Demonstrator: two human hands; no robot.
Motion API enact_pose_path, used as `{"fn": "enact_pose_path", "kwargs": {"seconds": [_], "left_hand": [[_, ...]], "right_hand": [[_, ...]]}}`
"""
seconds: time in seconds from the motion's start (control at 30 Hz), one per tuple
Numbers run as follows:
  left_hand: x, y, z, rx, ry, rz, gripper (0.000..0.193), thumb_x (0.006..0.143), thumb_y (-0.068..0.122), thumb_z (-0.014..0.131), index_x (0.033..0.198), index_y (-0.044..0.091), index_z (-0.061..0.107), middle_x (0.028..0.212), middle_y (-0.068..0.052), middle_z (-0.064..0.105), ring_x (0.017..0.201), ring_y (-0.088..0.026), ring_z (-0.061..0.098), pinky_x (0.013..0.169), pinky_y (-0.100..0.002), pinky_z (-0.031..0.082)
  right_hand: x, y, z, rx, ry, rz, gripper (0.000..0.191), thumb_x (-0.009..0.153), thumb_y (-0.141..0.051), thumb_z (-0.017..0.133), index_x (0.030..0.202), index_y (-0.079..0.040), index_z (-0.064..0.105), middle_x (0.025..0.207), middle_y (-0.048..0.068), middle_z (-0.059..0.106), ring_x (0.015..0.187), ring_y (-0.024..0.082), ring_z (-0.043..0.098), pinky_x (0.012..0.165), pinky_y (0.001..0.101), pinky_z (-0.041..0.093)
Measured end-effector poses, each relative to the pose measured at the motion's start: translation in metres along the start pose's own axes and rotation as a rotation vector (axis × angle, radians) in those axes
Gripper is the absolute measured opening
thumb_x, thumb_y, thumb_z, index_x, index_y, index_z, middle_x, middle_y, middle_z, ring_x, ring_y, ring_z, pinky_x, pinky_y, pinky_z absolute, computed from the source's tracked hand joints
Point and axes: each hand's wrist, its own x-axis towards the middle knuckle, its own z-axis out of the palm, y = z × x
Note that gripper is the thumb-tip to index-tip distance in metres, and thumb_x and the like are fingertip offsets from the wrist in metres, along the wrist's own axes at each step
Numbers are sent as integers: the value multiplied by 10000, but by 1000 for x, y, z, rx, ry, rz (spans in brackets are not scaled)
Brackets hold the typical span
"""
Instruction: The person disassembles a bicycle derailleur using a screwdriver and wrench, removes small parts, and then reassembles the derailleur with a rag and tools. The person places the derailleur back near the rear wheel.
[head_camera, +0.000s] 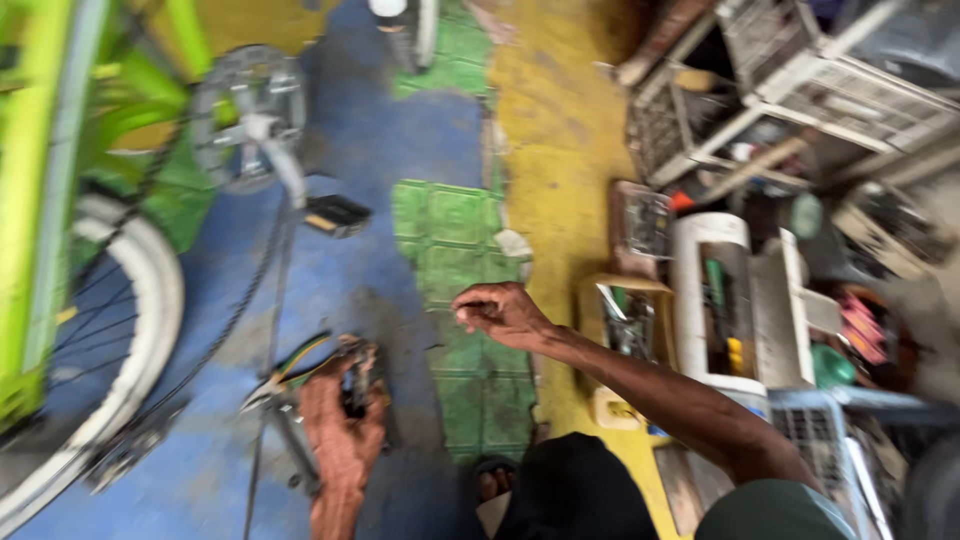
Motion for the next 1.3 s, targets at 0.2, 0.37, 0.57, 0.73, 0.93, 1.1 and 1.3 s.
{"fn": "enact_pose_path", "kwargs": {"seconds": [0.2, 0.37, 0.57, 0.73, 0.93, 1.1, 1.3], "left_hand": [[7, 7, 13, 13, -54, 47, 509, 769, 63, 757, 1261, 82, 628, 1279, -146, 670, 1172, -381, 602, 1036, -472, 449], [5, -1, 22, 12, -81, -12, 507, 765, 70, 758, 1258, 85, 640, 1246, -135, 675, 1149, -364, 606, 1034, -460, 459], [2, -17, 33, -33, -112, -175, 487, 766, 48, 772, 1238, 67, 656, 1184, -142, 677, 1102, -331, 624, 969, -426, 505], [-1, -26, 41, -460, -83, -386, 451, 811, 7, 734, 1247, 57, 631, 1187, -89, 665, 1046, -174, 664, 909, -311, 554], [-1, -32, 24, -376, -132, -583, 453, 796, -2, 755, 1234, 46, 647, 1128, -88, 680, 915, -168, 708, 797, -299, 594], [0, -42, 21, -298, -135, -511, 464, 777, 5, 796, 1220, 35, 659, 1136, -102, 697, 929, -176, 703, 825, -309, 569], [-9, -60, 40, -553, -81, -371, 468, 820, -4, 759, 1268, 56, 638, 1210, -73, 679, 1043, -137, 667, 912, -275, 549]], "right_hand": [[-28, 22, -44, -37, 207, 94, 189, 946, -20, 714, 1132, 10, 730, 949, 91, 756, 780, 126, 741, 700, 286, 627], [-69, 62, -97, 711, 290, 115, 192, 954, 27, 681, 1139, 23, 734, 1106, 124, 734, 985, 161, 738, 915, 304, 642], [-147, 92, -148, 39, 393, 181, 442, 858, 105, 634, 1277, -38, 638, 1163, 96, 728, 965, 164, 751, 780, 307, 619], [-195, 101, -170, 106, 563, 235, 385, 920, 132, 650, 1282, 0, 674, 1091, 151, 743, 926, 205, 719, 764, 353, 603], [-272, 77, -207, -130, 659, 338, 399, 901, 47, 583, 1288, -34, 637, 1197, 148, 729, 1039, 265, 734, 868, 435, 599], [-384, -4, -245, -492, 928, 388, 391, 960, -128, 516, 1312, 5, 621, 1206, 180, 712, 1008, 268, 726, 834, 403, 627], [-431, -17, -241, -506, 1200, 665, 396, 947, -126, 534, 1318, -22, 624, 1199, 163, 718, 988, 264, 733, 814, 394, 626]]}}
